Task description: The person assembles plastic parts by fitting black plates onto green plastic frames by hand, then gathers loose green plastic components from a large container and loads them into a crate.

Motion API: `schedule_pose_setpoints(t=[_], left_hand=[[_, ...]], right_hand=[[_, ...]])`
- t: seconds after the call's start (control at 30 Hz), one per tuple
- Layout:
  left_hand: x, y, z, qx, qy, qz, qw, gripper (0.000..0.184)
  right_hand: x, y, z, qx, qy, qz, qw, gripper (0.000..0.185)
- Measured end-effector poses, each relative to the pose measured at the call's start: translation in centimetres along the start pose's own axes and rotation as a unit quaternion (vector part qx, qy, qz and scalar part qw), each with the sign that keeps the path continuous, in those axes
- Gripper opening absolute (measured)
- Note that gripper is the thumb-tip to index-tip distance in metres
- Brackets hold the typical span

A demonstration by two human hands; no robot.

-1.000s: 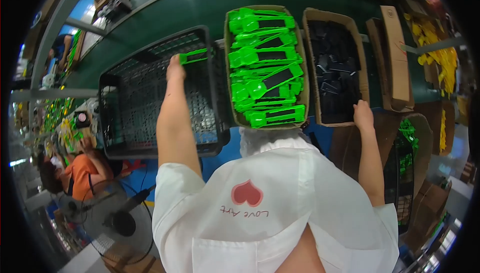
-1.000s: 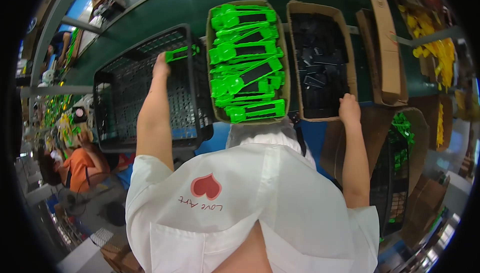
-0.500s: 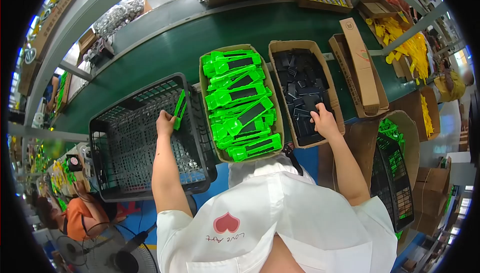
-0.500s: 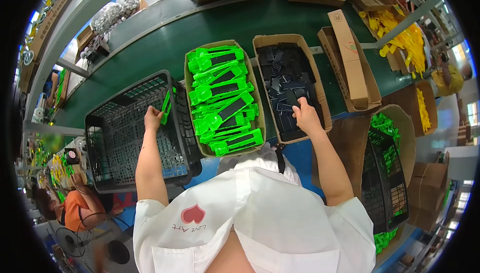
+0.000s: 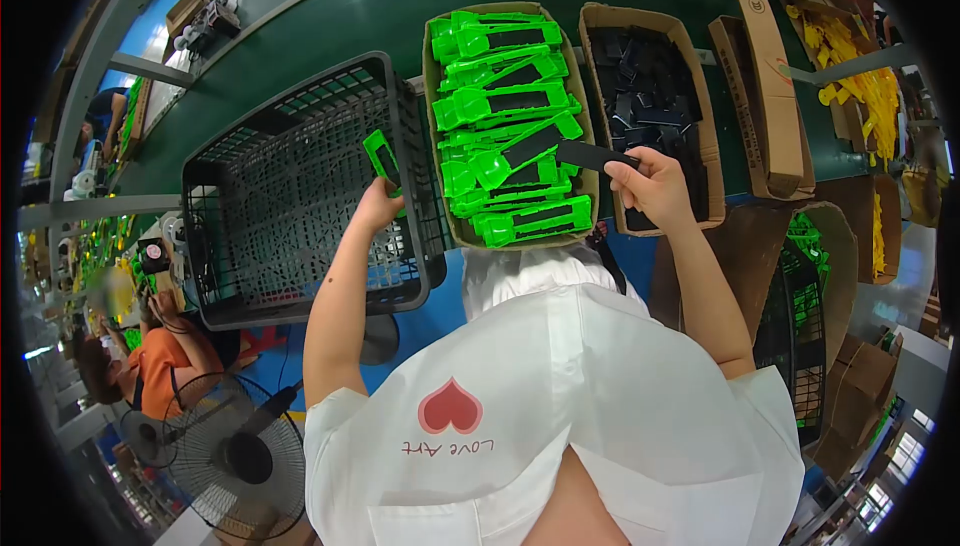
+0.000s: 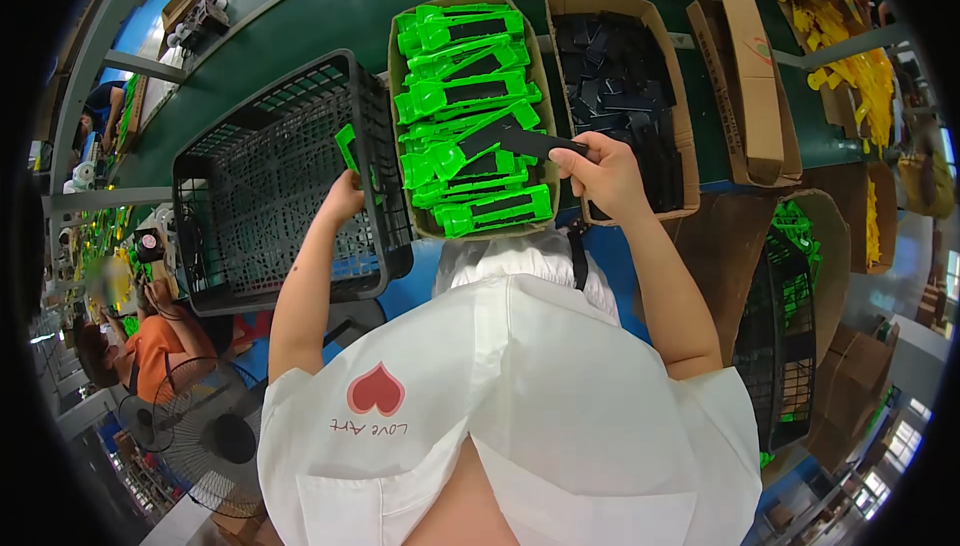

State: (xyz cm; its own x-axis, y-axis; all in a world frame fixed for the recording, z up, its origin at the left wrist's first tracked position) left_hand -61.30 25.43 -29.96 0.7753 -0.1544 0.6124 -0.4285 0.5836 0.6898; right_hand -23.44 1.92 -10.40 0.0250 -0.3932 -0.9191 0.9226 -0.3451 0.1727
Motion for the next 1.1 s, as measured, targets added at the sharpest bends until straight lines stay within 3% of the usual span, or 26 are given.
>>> schedule_pose_setpoints(t=[0.1,0.2,0.27,0.3,0.4,0.53,0.57,0.63,0.73,0.9,1.1], left_hand=[[3.3,0.0,1.2,0.053,0.049,-0.06,0.996,0.043],[5.4,1.3,3.4,0.132,-0.009,-0.039,0.99,0.038],[6.1,3.0,4.2,0.228,-0.011,0.03,0.973,0.052],[6.7,4.3,4.7,0.262,-0.013,0.122,0.957,0.049],[10.1,7.5,6.7,0.324,-0.046,0.399,0.856,0.044],[15.6,8.9,10.1,0.132,-0.017,0.553,0.822,0.032],[17.0,8.5,10.8,0.127,-0.016,0.496,0.859,0.022],[19.7,8.3,11.8,0.074,-0.054,0.395,0.914,0.023],[21.2,6.3,12.2,-0.081,-0.074,0.415,0.903,0.021],[22.0,3.5,12.3,-0.146,-0.04,0.504,0.851,0.021],[21.5,3.0,12.3,-0.166,-0.035,0.503,0.848,0.018]], right_hand=[[0.3,-1.0,-0.2,-0.008,0.008,-0.033,0.999,0.014],[-0.1,-1.2,0.0,-0.035,-0.006,-0.02,0.999,0.014],[0.1,-1.1,0.1,-0.041,-0.006,-0.019,0.999,0.015],[0.3,-1.0,0.1,-0.045,-0.006,-0.019,0.999,0.015],[0.1,-1.1,0.3,-0.043,-0.006,-0.022,0.999,0.016],[-1.5,-1.7,0.8,-0.057,-0.005,-0.042,0.997,0.017],[-2.0,-1.8,0.9,-0.074,0.001,-0.05,0.996,0.017],[-3.2,-2.2,1.2,-0.108,0.014,-0.066,0.992,0.017],[-4.6,-3.2,1.4,-0.149,0.003,-0.006,0.989,0.019],[-4.7,-5.2,1.7,-0.191,-0.027,0.038,0.98,0.02],[-4.4,-5.7,1.7,-0.131,-0.051,0.111,0.984,0.026]])
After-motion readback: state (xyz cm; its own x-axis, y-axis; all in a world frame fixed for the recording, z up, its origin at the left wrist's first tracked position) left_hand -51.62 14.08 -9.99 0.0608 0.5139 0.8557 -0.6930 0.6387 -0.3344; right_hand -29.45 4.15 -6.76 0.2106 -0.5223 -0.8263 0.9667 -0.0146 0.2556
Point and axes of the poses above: each hand's wrist, its own z-axis away from the middle knuckle, its own y-axis out of the back of the hand, x = y × z, the point moved 1 cm from there along -z, towards the middle knuckle, and after that the axes turned 3 degrees about -y, right-handed, at the moved point
